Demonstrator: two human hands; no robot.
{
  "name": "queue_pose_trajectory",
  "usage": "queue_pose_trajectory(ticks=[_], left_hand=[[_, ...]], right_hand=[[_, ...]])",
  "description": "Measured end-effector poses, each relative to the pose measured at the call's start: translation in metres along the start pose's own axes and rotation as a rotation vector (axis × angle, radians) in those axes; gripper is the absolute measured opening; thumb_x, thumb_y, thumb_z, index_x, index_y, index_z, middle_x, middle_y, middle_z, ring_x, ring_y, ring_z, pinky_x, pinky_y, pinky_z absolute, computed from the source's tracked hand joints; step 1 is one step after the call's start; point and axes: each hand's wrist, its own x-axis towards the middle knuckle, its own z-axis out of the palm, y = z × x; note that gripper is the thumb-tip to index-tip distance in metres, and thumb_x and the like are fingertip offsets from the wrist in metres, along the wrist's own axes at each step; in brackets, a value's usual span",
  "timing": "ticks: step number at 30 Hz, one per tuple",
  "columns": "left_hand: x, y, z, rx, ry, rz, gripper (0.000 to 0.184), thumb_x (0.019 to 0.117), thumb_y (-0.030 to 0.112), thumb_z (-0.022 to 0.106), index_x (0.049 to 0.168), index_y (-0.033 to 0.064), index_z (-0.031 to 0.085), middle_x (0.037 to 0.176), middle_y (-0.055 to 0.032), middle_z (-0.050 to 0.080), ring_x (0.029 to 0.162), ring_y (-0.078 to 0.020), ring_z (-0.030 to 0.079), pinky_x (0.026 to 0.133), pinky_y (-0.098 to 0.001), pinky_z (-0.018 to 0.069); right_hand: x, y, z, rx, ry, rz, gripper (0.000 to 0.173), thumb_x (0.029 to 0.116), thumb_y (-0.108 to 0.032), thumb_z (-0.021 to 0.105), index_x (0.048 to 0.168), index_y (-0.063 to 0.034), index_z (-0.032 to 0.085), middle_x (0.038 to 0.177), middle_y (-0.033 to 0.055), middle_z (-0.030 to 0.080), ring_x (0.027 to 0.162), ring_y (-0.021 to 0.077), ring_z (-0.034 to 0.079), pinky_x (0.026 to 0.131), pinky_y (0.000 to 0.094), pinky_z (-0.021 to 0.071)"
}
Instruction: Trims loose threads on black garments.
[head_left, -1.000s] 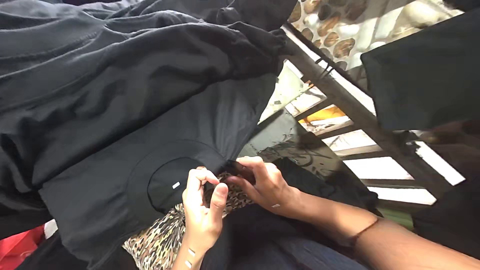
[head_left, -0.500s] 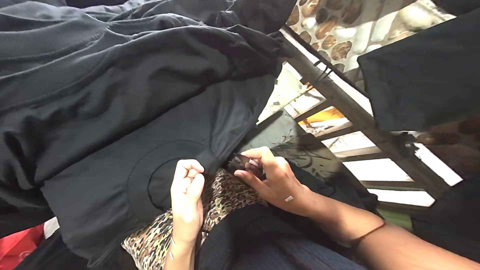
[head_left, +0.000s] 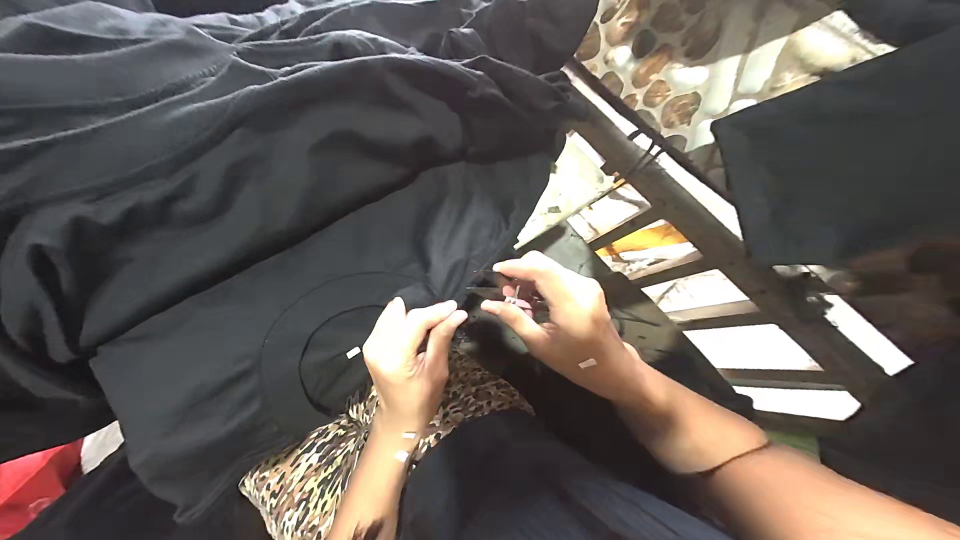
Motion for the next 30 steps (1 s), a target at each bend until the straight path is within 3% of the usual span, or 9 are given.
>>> queue_pose_trajectory(ticks=[4,10,13,15,18,21,23,26,30], left_hand=[[0.000,0.012,-0.013,-0.170,-0.041,-0.129,0.024,0.1053,0.028,0.054,0.087,0.0124,0.055,0.078,0.0138,0.058,0.078,0.0145,0.055,0.073,-0.0055,0.0467],[-0.009,0.014,-0.022,-0.147,-0.138,-0.132,0.036,0.1057,0.037,0.051,0.086,0.0068,0.058,0.078,0.0066,0.055,0.078,0.0111,0.052,0.072,-0.0054,0.0438],[-0.017,0.018,-0.026,0.089,-0.264,-0.030,0.032,0.1044,0.026,0.055,0.082,0.0042,0.064,0.076,-0.0034,0.061,0.077,-0.0055,0.061,0.075,-0.0171,0.0505],[-0.028,0.031,-0.019,0.470,-0.367,0.137,0.018,0.0914,0.011,0.062,0.079,0.0052,0.073,0.080,-0.0120,0.073,0.081,-0.0241,0.073,0.077,-0.0345,0.0589],[-0.042,0.040,-0.011,0.781,-0.487,0.204,0.015,0.0859,0.005,0.062,0.086,0.0044,0.077,0.102,-0.0226,0.076,0.098,-0.0376,0.075,0.082,-0.0452,0.0604],[-0.035,0.030,-0.022,0.625,-0.277,0.083,0.025,0.0934,0.016,0.061,0.074,0.0046,0.070,0.098,-0.0196,0.074,0.089,-0.0304,0.072,0.072,-0.0346,0.0579],[-0.027,0.026,-0.032,0.397,-0.180,-0.012,0.042,0.1028,0.031,0.051,0.070,0.0067,0.061,0.090,-0.0132,0.068,0.086,-0.0199,0.064,0.075,-0.0256,0.0509],[-0.016,0.017,-0.033,0.119,-0.072,-0.076,0.045,0.1055,0.030,0.047,0.068,0.0058,0.053,0.074,-0.0048,0.060,0.074,-0.0043,0.058,0.068,-0.0149,0.0468],[-0.009,0.013,-0.033,-0.016,0.017,-0.216,0.032,0.1008,0.022,0.055,0.074,0.0052,0.057,0.067,0.0072,0.057,0.064,0.0101,0.053,0.058,-0.0071,0.0435]], right_hand=[[-0.009,0.003,0.003,-0.007,-0.016,-0.095,0.028,0.0988,-0.025,0.063,0.101,0.0017,0.070,0.074,0.0095,0.065,0.060,0.0156,0.057,0.053,0.0274,0.0438],[0.001,-0.009,0.014,-0.087,0.030,-0.190,0.025,0.0996,-0.020,0.060,0.091,-0.0010,0.075,0.065,0.0082,0.064,0.050,0.0168,0.052,0.047,0.0293,0.0366],[0.013,-0.019,0.011,0.018,-0.025,-0.030,0.030,0.0925,-0.030,0.069,0.093,-0.0004,0.073,0.064,0.0037,0.060,0.051,0.0104,0.050,0.046,0.0241,0.0381],[0.024,-0.028,0.012,-0.040,-0.295,0.108,0.045,0.0871,-0.050,0.070,0.083,-0.0056,0.067,0.058,0.0024,0.056,0.051,0.0159,0.056,0.045,0.0325,0.0419],[0.044,-0.040,0.020,-0.114,-0.776,0.286,0.025,0.0972,-0.024,0.066,0.094,0.0003,0.069,0.076,0.0163,0.066,0.079,0.0360,0.068,0.065,0.0519,0.0484],[0.026,-0.022,0.029,0.300,-0.338,0.239,0.011,0.0905,-0.005,0.062,0.085,-0.0032,0.071,0.062,0.0017,0.059,0.053,0.0111,0.056,0.050,0.0268,0.0460],[0.025,-0.017,0.031,0.961,-0.249,0.550,0.019,0.0987,-0.004,0.054,0.085,-0.0090,0.067,0.054,-0.0107,0.050,0.045,-0.0060,0.040,0.044,0.0109,0.0334],[0.019,-0.010,0.036,1.538,-0.342,0.831,0.021,0.1001,-0.013,0.055,0.080,-0.0162,0.063,0.047,-0.0111,0.047,0.040,-0.0047,0.043,0.043,0.0115,0.0357],[0.014,-0.014,0.038,1.518,-0.326,0.856,0.019,0.1000,-0.014,0.056,0.083,-0.0180,0.062,0.046,-0.0127,0.045,0.040,-0.0052,0.042,0.043,0.0111,0.0352]])
